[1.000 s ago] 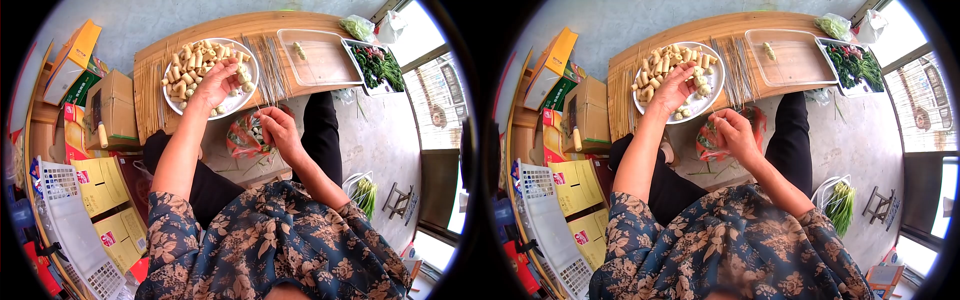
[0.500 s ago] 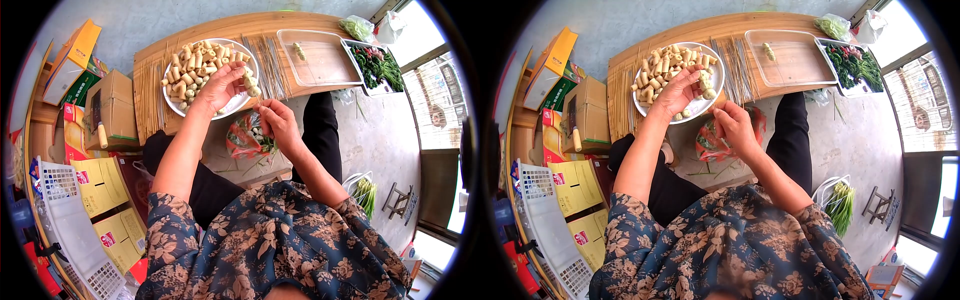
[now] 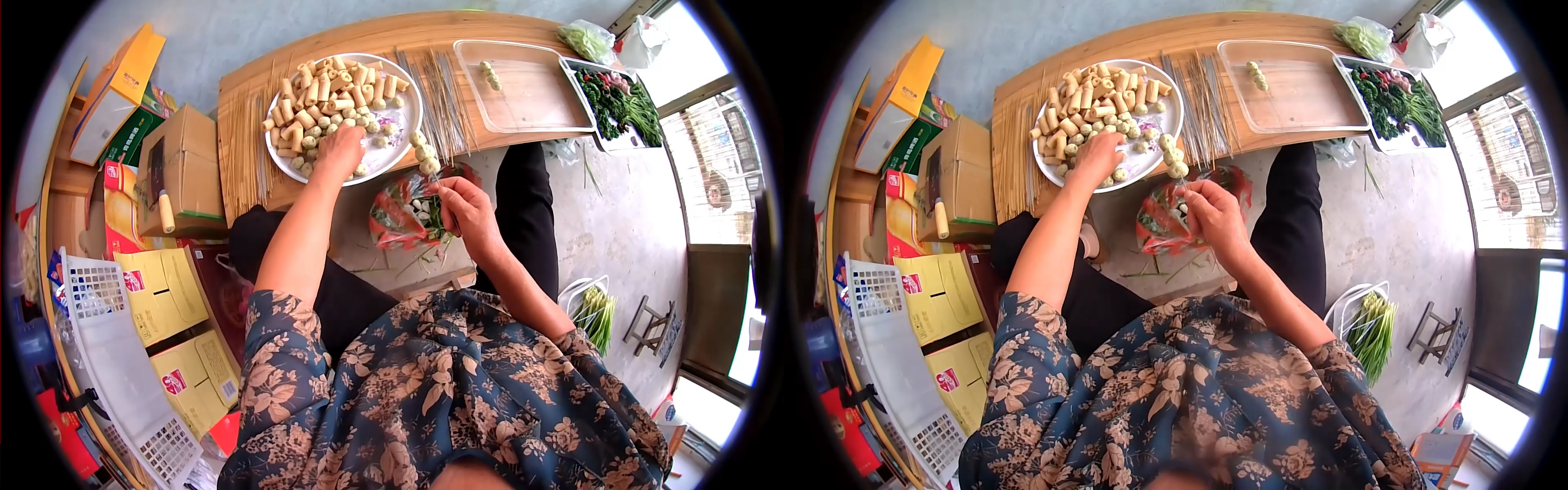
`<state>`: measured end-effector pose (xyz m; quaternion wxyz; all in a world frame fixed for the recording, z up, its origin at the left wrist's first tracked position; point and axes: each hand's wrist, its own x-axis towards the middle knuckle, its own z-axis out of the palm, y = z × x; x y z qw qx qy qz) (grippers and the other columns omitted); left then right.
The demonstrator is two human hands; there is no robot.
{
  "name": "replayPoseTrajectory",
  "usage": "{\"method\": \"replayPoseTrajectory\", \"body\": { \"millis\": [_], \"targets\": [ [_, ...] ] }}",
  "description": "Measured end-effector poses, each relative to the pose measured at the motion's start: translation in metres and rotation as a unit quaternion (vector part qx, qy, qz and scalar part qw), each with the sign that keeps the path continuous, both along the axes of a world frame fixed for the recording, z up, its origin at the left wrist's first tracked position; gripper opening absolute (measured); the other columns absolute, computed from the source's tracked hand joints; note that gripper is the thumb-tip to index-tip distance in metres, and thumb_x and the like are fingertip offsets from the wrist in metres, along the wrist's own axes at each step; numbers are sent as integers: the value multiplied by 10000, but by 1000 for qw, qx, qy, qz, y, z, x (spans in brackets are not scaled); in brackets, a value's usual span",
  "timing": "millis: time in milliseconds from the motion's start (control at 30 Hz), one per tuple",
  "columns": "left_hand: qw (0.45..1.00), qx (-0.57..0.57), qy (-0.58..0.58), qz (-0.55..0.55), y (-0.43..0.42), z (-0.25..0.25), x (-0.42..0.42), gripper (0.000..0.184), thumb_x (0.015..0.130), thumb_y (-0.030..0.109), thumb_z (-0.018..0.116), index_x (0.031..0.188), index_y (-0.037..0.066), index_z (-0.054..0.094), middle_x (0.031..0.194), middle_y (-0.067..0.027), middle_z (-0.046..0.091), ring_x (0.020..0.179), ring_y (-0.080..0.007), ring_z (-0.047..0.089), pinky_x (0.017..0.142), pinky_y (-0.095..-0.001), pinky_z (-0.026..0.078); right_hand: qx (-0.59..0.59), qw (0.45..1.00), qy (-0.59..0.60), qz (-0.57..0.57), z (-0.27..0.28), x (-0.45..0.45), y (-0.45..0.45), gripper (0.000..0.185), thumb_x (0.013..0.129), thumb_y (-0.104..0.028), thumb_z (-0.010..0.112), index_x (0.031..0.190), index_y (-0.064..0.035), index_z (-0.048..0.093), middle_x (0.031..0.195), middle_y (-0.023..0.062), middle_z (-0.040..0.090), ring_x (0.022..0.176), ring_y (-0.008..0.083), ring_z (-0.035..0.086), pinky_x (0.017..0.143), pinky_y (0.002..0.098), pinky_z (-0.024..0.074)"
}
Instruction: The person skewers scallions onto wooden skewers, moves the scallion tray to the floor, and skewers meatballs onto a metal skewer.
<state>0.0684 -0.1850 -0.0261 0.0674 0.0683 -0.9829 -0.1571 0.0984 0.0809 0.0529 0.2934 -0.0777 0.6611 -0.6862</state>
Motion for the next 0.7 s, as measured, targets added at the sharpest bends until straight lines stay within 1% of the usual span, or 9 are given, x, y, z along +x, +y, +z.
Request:
{"method": "replayPoseTrajectory", "body": {
  "millis": [33, 200, 300, 333, 367, 400, 433, 500, 700],
  "targets": [
    [996, -22, -84, 10, 1, -2, -3, 220, 753, 167, 652, 955, 88, 614, 961, -114, 616, 933, -332, 588, 809, -432, 455, 0, 1000, -7, 4, -1, 1, 1, 198, 945, -176, 465, 968, -19, 583, 517, -35, 428, 420, 36, 339, 401, 184, 256],
    [992, -70, -101, -20, 2, -11, -10, 219, 740, 144, 660, 951, 100, 621, 943, -130, 621, 868, -346, 601, 762, -441, 471, -1, 1000, -25, 10, -2, 6, 5, 199, 948, -166, 462, 971, -16, 590, 507, -32, 422, 415, 39, 333, 400, 184, 254],
    [960, 258, -91, 58, 2, -3, -25, 226, 791, 114, 643, 1009, 62, 611, 930, -102, 642, 781, -203, 635, 668, -339, 516, -5, 1000, -29, 8, 3, 6, 7, 196, 948, -162, 461, 977, -16, 588, 506, -33, 419, 416, 38, 327, 402, 186, 252],
    [960, 257, -92, 57, 2, -2, -28, 226, 791, 114, 643, 1009, 62, 611, 930, -102, 642, 781, -203, 635, 668, -339, 516, -5, 999, -30, 9, 5, 6, 7, 195, 948, -161, 461, 979, -15, 587, 506, -34, 419, 417, 37, 326, 403, 186, 251],
    [870, 486, -72, 51, 4, 6, -31, 229, 822, 107, 621, 1040, 41, 595, 930, -99, 639, 801, -185, 631, 694, -318, 523, -6, 999, -31, 8, 8, 6, 7, 195, 948, -161, 461, 979, -15, 587, 506, -34, 419, 417, 37, 326, 403, 186, 251],
    [726, 685, -47, 42, 7, 15, -32, 233, 852, 100, 599, 1070, 20, 579, 930, -96, 636, 822, -166, 628, 720, -298, 529, -3, 1000, -23, 11, 11, 7, 7, 193, 948, -161, 461, 980, -15, 583, 506, -35, 419, 417, 36, 326, 404, 186, 251],
    [727, 684, -48, 43, 10, 25, -32, 233, 852, 100, 599, 1070, 20, 579, 930, -96, 636, 822, -166, 628, 720, -298, 529, 1, 1000, -15, 15, 14, 7, 6, 191, 947, -162, 461, 981, -16, 580, 507, -36, 420, 418, 35, 326, 404, 186, 250],
    [594, 803, -33, 4, 14, 39, -29, 244, 880, 101, 577, 1104, 6, 549, 947, -118, 631, 859, -203, 625, 780, -317, 532, -9, 1000, -10, 18, 19, 9, 4, 189, 947, -164, 462, 981, -17, 576, 508, -37, 421, 419, 34, 328, 405, 186, 249],
    [554, 832, -7, 30, 10, 38, -27, 307, 878, 139, 595, 1149, 11, 525, 991, -122, 625, 911, -212, 618, 821, -333, 523, -20, 999, 1, 29, 24, 10, 1, 187, 945, -178, 470, 987, -26, 570, 512, -36, 430, 420, 31, 335, 405, 185, 252]
  ]
}}
